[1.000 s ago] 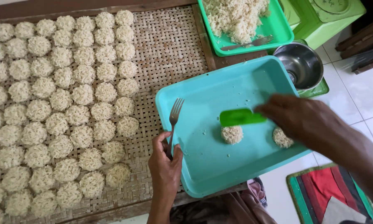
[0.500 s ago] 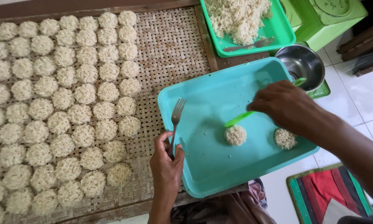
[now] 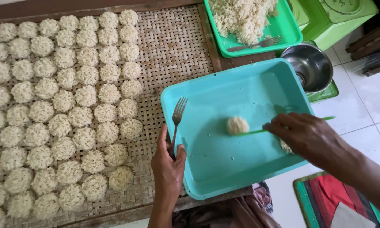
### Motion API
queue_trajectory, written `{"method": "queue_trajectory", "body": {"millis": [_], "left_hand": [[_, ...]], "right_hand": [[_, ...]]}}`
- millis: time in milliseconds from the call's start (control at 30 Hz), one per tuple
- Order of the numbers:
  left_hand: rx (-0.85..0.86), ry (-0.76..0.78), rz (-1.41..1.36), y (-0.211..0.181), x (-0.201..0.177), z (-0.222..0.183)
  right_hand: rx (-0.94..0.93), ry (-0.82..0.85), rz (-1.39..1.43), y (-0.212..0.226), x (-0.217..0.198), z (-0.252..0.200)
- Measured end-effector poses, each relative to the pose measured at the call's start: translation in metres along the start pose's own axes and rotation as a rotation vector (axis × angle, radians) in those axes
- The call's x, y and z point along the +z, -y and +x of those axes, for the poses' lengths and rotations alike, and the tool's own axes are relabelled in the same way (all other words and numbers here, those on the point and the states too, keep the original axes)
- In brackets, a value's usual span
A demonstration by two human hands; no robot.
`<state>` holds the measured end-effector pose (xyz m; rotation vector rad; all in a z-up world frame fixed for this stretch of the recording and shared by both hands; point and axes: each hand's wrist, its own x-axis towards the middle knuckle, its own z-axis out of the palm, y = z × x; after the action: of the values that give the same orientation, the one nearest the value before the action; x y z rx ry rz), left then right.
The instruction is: Shape cooked noodles into small circular cakes using a mold and a fork and arrange them on a tray.
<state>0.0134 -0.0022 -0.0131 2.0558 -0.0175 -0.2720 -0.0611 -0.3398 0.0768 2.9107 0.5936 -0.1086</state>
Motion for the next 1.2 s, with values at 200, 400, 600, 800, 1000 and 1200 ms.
{"method": "queue_trajectory", "body": {"millis": [200, 400, 600, 800, 1000, 1200], "left_hand": [[-0.015, -0.018, -0.031, -0.008, -0.005, 0.006], [0.005, -0.031, 0.009, 0.003, -0.002, 0.005], [-0.011, -0.042, 0.018, 0.002, 0.0, 0.005], [0.031, -0.038, -0.037, 0.003, 0.0, 0.002], [0.066, -0.033, -0.053, 0.001, -0.002, 0.001], [0.067, -0.034, -0.054, 0.0, -0.001, -0.001]], "right_hand": [[0.016, 0.043, 0.112, 0.009, -0.007, 0.001], [0.217, 0.019, 0.165, -0.011, -0.038, 0.018], [0.014, -0.231, -0.216, -0.023, -0.004, 0.061], [-0.041, -0.215, -0.104, -0.026, -0.014, 0.042], [0.139, -0.019, -0.096, -0.022, -0.003, 0.036], [0.153, -0.219, -0.019, -0.011, -0.031, 0.044]]}}
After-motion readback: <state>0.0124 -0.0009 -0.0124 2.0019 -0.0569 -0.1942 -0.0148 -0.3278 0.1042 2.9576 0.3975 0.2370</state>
